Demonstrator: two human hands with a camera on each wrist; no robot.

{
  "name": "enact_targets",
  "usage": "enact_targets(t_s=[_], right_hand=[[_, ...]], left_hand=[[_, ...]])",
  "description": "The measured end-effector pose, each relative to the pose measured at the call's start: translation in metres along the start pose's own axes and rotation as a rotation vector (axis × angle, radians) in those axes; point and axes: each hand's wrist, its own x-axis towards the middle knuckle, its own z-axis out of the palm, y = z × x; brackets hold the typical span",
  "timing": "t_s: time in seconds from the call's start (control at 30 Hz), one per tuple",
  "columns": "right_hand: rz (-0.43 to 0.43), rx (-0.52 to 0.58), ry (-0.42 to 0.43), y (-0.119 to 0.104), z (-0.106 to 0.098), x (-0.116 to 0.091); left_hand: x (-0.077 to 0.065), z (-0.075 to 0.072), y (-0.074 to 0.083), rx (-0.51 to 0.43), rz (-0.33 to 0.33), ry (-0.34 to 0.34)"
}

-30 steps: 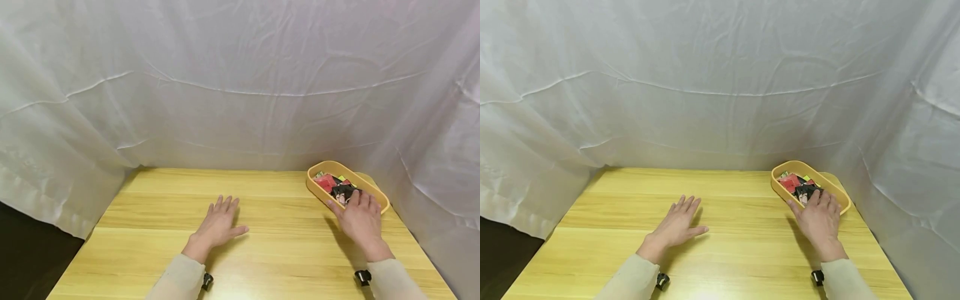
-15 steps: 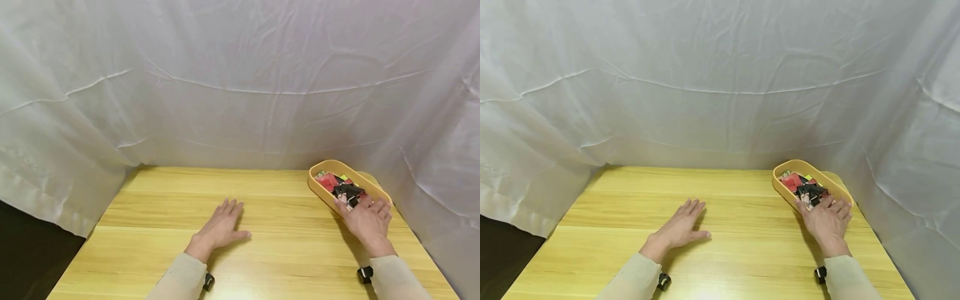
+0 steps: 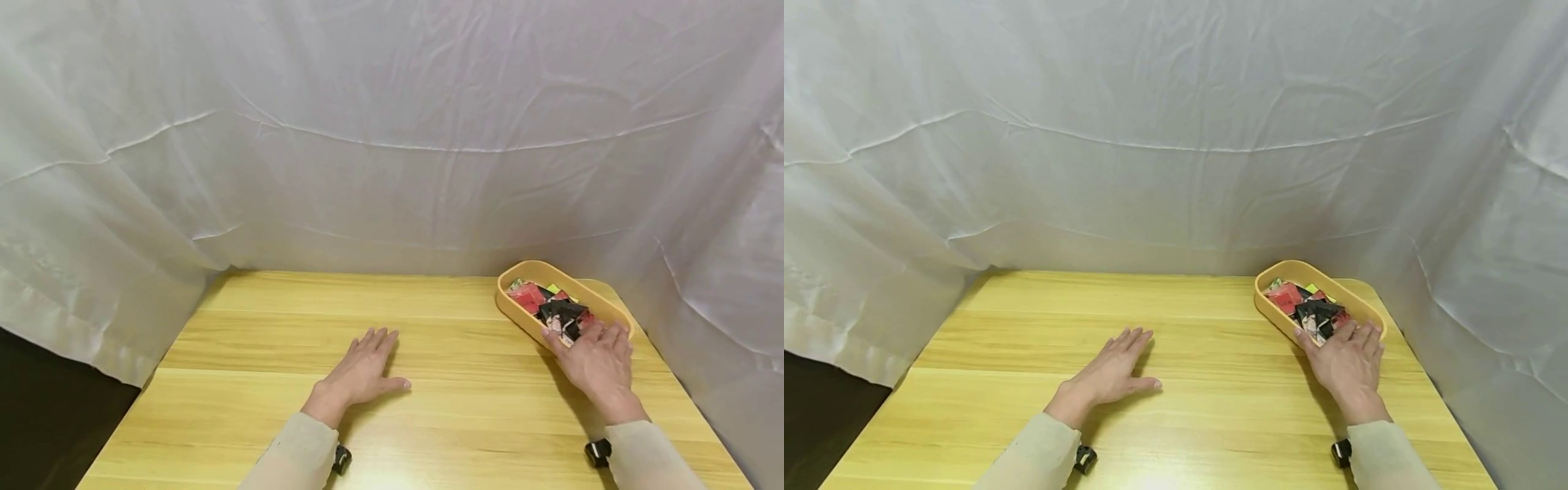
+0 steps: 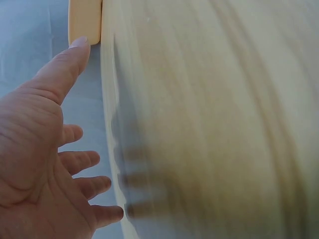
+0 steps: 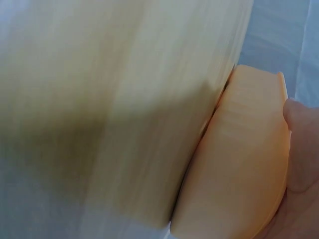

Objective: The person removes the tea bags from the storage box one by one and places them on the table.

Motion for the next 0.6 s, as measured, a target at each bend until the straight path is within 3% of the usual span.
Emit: enact_targets(t_s=[0.33, 0.6], right_hand=[[-0.144, -0.025, 0.062, -0.014, 0.009, -0.004], [-0.265, -0.021, 0.045, -0.029, 0.010, -0.011]], left_hand=[[0.000, 0.000, 0.000, -0.007, -0.005, -0.010], [0.000, 0.001, -0.002, -0.029, -0.009, -0.010]])
